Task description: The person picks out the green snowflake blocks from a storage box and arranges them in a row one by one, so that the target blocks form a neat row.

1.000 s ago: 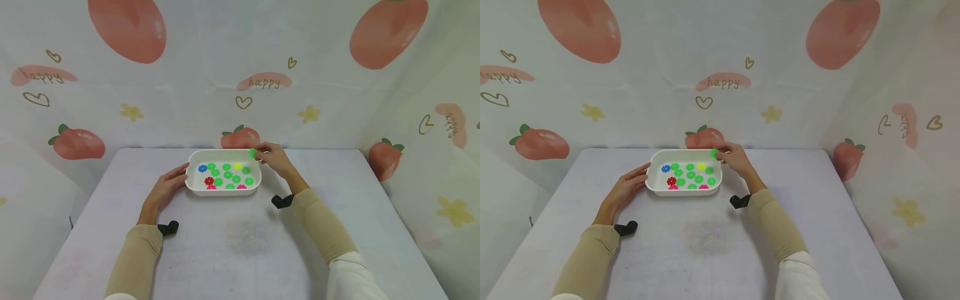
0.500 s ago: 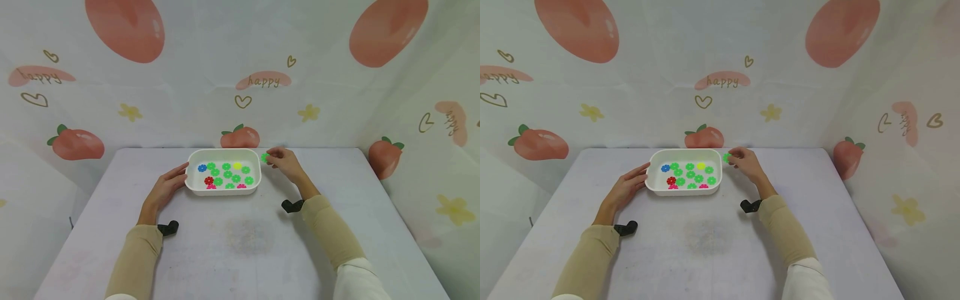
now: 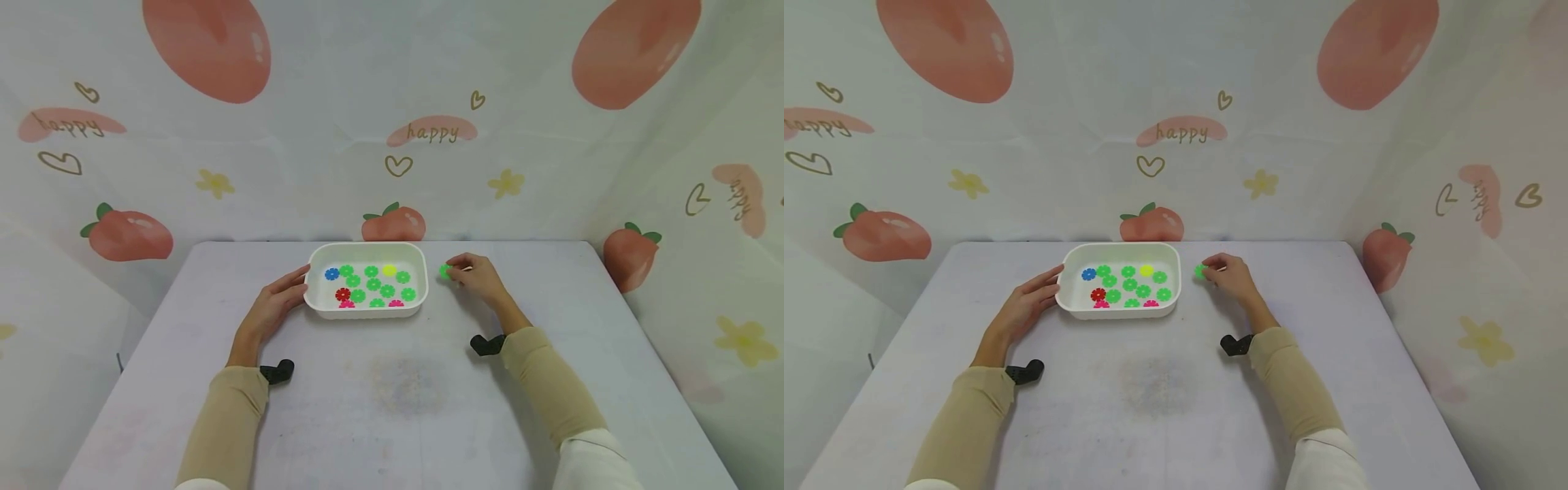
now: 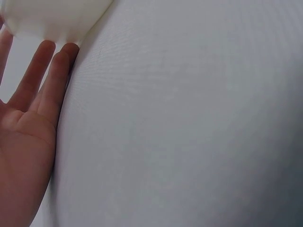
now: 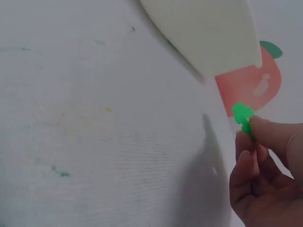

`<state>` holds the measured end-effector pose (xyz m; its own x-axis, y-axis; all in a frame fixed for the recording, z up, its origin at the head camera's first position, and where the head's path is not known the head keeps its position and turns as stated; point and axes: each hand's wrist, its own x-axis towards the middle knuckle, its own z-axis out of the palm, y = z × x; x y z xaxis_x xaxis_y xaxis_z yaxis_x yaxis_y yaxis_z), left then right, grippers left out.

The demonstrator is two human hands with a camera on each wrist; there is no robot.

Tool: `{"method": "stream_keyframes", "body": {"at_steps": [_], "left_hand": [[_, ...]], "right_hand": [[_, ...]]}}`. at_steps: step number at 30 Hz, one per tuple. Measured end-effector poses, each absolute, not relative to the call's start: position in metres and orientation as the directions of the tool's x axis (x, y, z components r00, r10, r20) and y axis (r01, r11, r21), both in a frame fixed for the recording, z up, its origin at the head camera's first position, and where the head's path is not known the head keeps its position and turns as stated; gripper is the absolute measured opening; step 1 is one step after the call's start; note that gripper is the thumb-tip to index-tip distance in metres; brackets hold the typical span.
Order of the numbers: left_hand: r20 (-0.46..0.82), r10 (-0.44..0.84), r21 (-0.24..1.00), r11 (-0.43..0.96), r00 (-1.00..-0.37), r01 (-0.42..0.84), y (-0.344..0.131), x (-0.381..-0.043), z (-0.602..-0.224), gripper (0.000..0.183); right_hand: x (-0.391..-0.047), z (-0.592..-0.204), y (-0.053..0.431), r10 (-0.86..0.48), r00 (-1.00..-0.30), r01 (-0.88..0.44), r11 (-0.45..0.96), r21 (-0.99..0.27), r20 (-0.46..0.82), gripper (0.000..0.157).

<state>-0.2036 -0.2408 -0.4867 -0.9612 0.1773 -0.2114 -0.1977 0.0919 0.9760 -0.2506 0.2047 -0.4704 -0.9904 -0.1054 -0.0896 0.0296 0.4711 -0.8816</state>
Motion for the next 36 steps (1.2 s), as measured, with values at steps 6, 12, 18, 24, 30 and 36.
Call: {"method": "stream_keyframes", "body": {"at_steps": [6, 12, 18, 24, 30, 36], "left_hand": [[-0.217, 0.182, 0.974, 0.110, -0.959, -0.199, -0.242, -0.203, -0.485, 0.059], [-0.219, 0.174, 0.973, 0.108, -0.960, -0.202, -0.242, -0.202, -0.485, 0.059], [-0.211, 0.177, 0.975, 0.113, -0.961, -0.193, -0.241, -0.203, -0.486, 0.059], [-0.200, 0.175, 0.977, 0.114, -0.964, -0.182, -0.240, -0.204, -0.487, 0.059], [-0.202, 0.179, 0.975, 0.133, -0.963, -0.180, -0.240, -0.202, -0.487, 0.059], [-0.199, 0.181, 0.975, 0.135, -0.963, -0.176, -0.241, -0.201, -0.486, 0.060]], "right_hand": [[-0.251, -0.476, 0.201, -0.104, -0.992, -0.002, 0.569, -0.823, -0.069, 0.025], [-0.256, -0.478, 0.194, -0.128, -0.989, -0.028, 0.636, -0.771, -0.070, 0.022], [-0.258, -0.477, 0.190, -0.140, -0.989, -0.062, 0.703, -0.708, -0.053, 0.021], [-0.259, -0.475, 0.189, -0.162, -0.985, -0.093, 0.775, -0.625, -0.053, 0.022], [-0.256, -0.467, 0.191, -0.166, -0.986, -0.129, 0.825, -0.551, -0.018, 0.029], [-0.252, -0.460, 0.192, -0.171, -0.984, -0.170, 0.875, -0.453, 0.038, 0.043]]}}
